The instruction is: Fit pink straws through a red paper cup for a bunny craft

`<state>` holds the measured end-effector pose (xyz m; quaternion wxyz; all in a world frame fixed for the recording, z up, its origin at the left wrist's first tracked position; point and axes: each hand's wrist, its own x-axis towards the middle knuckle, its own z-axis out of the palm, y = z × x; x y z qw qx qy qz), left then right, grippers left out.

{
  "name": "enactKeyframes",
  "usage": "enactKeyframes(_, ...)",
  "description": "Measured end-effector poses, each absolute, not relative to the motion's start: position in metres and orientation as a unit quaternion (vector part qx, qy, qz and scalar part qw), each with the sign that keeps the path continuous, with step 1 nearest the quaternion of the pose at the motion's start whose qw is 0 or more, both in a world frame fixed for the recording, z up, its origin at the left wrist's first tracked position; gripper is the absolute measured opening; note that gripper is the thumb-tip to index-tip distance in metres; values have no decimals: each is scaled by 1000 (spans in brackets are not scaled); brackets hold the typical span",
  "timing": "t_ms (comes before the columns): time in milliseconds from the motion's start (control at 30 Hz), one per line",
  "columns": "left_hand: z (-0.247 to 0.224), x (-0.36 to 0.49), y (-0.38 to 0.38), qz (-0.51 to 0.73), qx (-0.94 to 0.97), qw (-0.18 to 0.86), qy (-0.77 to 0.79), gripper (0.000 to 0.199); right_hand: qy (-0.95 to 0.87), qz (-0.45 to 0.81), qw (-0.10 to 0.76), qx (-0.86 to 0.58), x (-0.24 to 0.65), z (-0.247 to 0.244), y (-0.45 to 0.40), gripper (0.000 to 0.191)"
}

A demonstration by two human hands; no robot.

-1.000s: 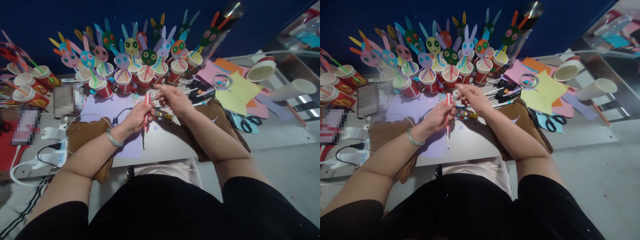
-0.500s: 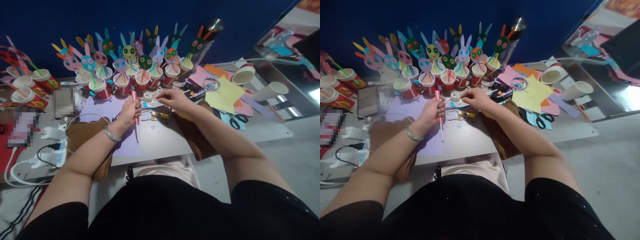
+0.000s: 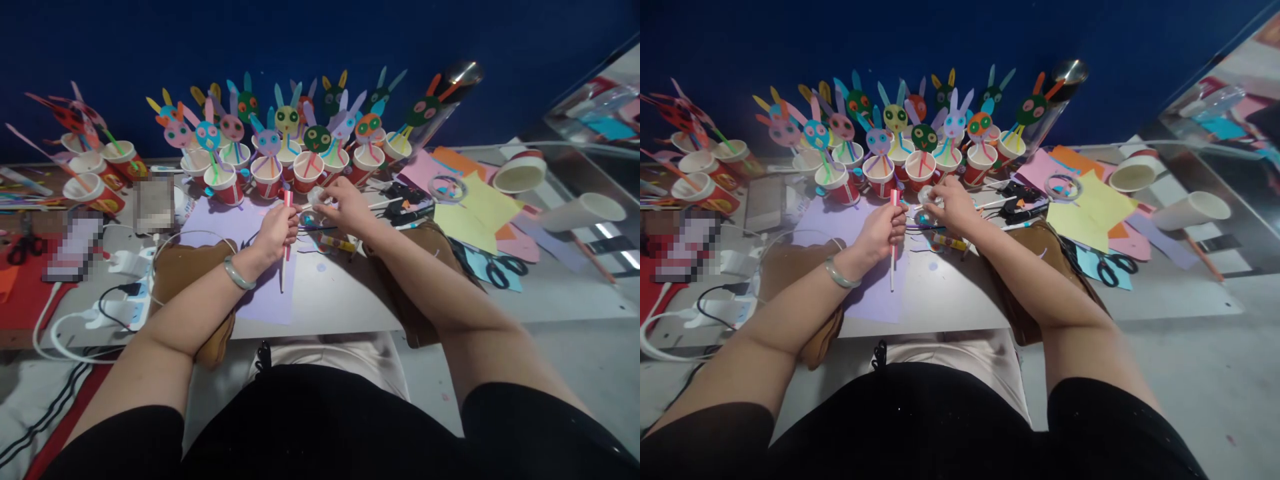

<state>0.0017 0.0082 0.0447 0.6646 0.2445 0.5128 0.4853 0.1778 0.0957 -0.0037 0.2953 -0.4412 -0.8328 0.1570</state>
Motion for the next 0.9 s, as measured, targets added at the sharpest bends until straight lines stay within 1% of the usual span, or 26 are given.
enactKeyframes(67, 46, 1, 9, 490, 248, 656, 518, 20, -771, 270, 393, -422, 185, -4, 88, 26)
enactKeyframes(133, 47, 0, 10, 495, 254, 650, 518, 19, -708, 376, 444, -400, 188, -7, 80, 37)
enactKeyframes(200, 46, -1, 10, 496, 264, 646, 517, 19, -686, 401, 480, -371, 188, -13, 74, 45)
enactKeyframes(267, 45, -1, 10, 496, 277, 640, 518, 18, -712, 347, 505, -344, 187, -18, 70, 43)
enactKeyframes(367, 43, -3, 10, 497, 302, 632, 513, 16, -779, 234, 496, -304, 188, -21, 66, 25)
enactKeyframes(433, 41, -4, 9, 502, 319, 624, 507, 12, -812, 185, 483, -272, 189, -20, 64, 16)
enactKeyframes(533, 38, -6, 9, 520, 347, 599, 500, 12, -842, 142, 469, -227, 192, -20, 63, 18)
enactKeyframes(633, 35, -9, 8, 529, 376, 586, 485, 23, -868, 94, 436, -218, 194, -23, 61, 22)
enactKeyframes(767, 35, -10, 7, 510, 389, 598, 481, 38, -886, 27, 407, -221, 194, -26, 58, 18)
enactKeyframes(833, 36, -10, 6, 500, 391, 609, 476, 42, -886, 15, 410, -215, 193, -26, 56, 17)
enactKeyframes(900, 39, -10, 5, 480, 385, 639, 461, 42, -876, 32, 434, -210, 191, -26, 55, 19)
